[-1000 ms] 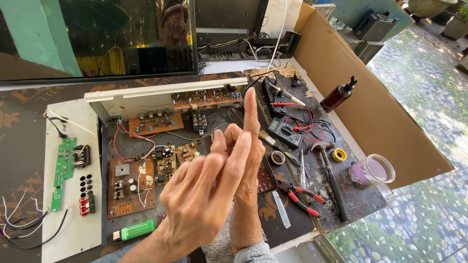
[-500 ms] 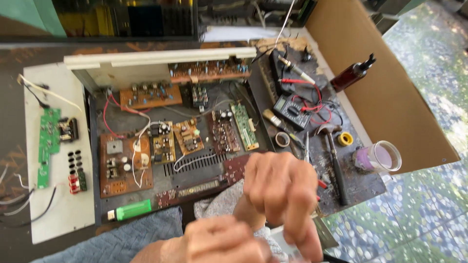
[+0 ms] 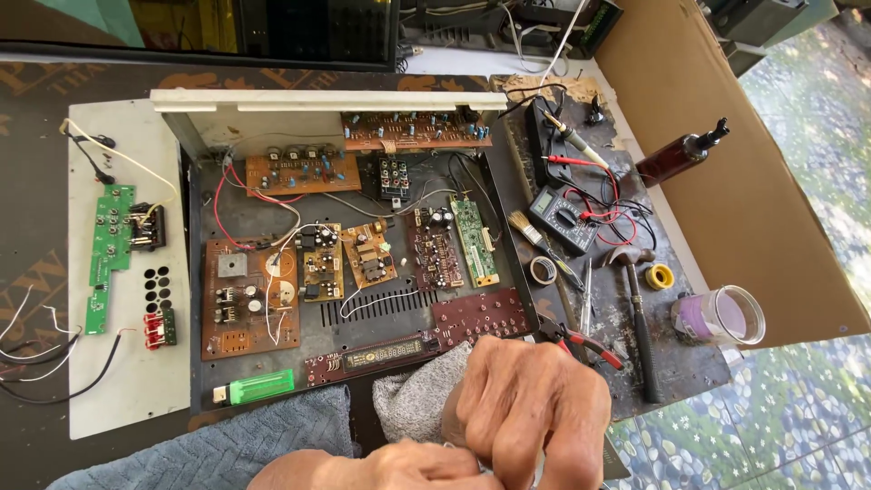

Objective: Repairing an electronic device by twisting wires and inspecting internal circuit boards

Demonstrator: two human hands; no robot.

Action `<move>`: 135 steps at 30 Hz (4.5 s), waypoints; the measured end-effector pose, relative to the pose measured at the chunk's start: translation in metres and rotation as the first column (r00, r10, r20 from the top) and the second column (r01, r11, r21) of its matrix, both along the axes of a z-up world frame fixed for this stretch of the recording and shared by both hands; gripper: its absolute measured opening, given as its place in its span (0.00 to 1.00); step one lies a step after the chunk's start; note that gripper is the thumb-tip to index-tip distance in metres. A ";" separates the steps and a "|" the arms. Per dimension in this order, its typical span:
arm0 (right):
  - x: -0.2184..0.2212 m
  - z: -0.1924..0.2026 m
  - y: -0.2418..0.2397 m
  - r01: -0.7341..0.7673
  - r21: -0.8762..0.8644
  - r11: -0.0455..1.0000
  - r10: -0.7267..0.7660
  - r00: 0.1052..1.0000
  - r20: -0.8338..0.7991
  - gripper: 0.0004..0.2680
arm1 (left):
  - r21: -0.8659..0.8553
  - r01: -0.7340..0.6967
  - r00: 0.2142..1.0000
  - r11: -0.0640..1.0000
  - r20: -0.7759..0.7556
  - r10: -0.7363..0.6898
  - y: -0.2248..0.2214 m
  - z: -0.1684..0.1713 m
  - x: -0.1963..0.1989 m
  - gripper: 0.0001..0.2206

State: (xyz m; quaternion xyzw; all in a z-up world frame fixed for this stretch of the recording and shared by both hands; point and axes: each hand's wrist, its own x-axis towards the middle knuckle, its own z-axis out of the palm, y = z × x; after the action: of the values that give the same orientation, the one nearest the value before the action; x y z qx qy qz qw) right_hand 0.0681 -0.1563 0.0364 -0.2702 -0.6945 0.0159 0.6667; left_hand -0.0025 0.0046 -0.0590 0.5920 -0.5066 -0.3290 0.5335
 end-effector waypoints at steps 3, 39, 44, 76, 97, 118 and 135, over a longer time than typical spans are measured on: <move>-0.007 0.000 0.005 0.080 0.035 0.996 -0.077 0.994 -0.073 0.17 | -0.526 -0.150 0.791 0.837 0.444 0.421 -0.010 0.040 0.014 0.14; 0.054 -0.060 0.023 0.978 0.126 -0.165 -0.986 -0.164 -0.012 0.21 | -0.328 -0.667 0.736 0.669 -0.153 0.659 -0.011 0.088 0.051 0.30; 0.060 -0.068 0.013 0.995 0.055 -0.081 -0.992 -0.085 0.088 0.31 | -0.395 -0.661 0.734 0.638 -0.163 0.659 -0.010 0.092 0.055 0.29; 0.036 -0.047 0.011 0.951 -0.025 0.307 -0.949 0.308 0.066 0.15 | -0.502 -0.821 0.349 0.271 -0.065 0.935 -0.006 0.082 0.064 0.03; 0.028 -0.030 -0.004 0.871 -0.363 0.330 -0.940 0.337 -0.046 0.14 | -0.423 -0.754 0.647 0.502 -0.353 0.675 0.006 0.070 0.086 0.26; 0.029 -0.031 0.012 0.998 -0.051 -0.049 -0.965 -0.060 -0.253 0.13 | -0.499 -0.827 0.370 0.260 -0.133 0.919 -0.007 0.072 0.085 0.02; 0.012 -0.020 0.004 0.985 -0.073 -0.156 -0.851 -0.171 -0.496 0.37 | -0.546 -0.802 0.362 0.242 -0.123 0.924 -0.013 0.067 0.093 0.04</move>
State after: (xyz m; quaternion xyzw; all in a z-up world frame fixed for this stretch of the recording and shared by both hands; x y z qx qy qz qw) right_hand 0.0798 -0.1524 0.0161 -0.5635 -0.1041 -0.5512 0.6065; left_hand 0.0906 -0.0083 0.0084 0.6351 -0.2167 0.2422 0.7007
